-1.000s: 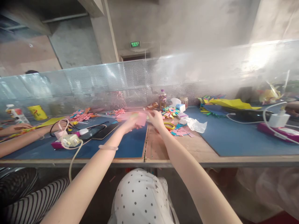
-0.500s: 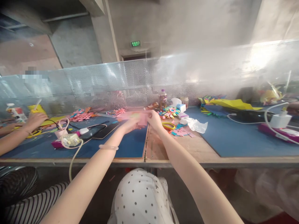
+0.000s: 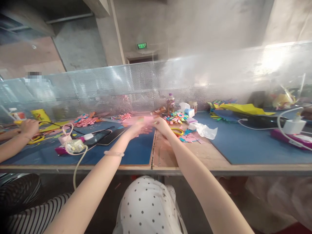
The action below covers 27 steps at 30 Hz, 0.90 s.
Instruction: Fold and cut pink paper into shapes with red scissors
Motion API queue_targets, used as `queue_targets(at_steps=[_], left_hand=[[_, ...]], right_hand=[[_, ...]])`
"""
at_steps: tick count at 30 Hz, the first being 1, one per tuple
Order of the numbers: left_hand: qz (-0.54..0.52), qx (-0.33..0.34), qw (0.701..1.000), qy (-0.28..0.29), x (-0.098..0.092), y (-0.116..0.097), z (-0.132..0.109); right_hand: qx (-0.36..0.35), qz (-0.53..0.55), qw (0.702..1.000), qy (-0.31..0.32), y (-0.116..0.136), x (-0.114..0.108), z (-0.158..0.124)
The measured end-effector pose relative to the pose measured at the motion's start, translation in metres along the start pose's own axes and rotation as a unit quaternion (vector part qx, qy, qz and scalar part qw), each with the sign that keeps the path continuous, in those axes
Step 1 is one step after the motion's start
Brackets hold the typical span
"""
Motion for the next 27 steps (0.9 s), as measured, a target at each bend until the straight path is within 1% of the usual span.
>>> queue_targets(at_steps=[2, 5, 8, 11, 13, 17, 19, 22, 27], left_hand=[[0.002, 0.009, 1.0, 0.001, 0.0, 0.0, 0.0], [0.01, 0.015, 1.0, 0.014, 0.003, 0.0, 0.0], [0.02, 0.019, 0.999, 0.022, 0.006, -0.001, -0.003], [0.027, 0.019, 0.999, 0.027, 0.009, -0.002, -0.005], [0.023, 0.013, 0.999, 0.024, 0.01, -0.003, -0.005], [-0.005, 0.015, 1.0, -0.023, 0.004, -0.005, -0.004], [0.0, 0.03, 0.999, -0.022, 0.004, -0.007, -0.004], [0.016, 0.057, 0.998, -0.003, 0.006, -0.01, -0.003], [0.011, 0.081, 0.996, -0.03, 0.002, -0.01, -0.002]], right_hand=[[0.013, 0.03, 0.999, -0.019, -0.003, 0.002, 0.0], [0.04, 0.109, 0.992, -0.05, -0.011, 0.004, -0.001], [0.086, 0.188, 0.978, -0.037, -0.018, 0.01, -0.003], [0.105, 0.224, 0.969, -0.015, -0.02, 0.014, -0.004], [0.1, 0.217, 0.971, -0.024, -0.019, 0.013, -0.004], [0.103, 0.189, 0.975, -0.062, -0.018, 0.007, -0.003], [0.112, 0.189, 0.973, -0.072, -0.018, 0.005, -0.004], [0.115, 0.189, 0.972, -0.076, -0.019, 0.005, -0.004], [0.129, 0.146, 0.976, -0.095, -0.027, 0.005, -0.004]])
Point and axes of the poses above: each hand's wrist, its own z-axis towards the middle knuckle, its own x-axis out of the palm, y = z × x, the point moved 6 cm from there along z, towards the middle knuckle, and after that the axes turned 9 degrees about -x, right-handed, at the moved point
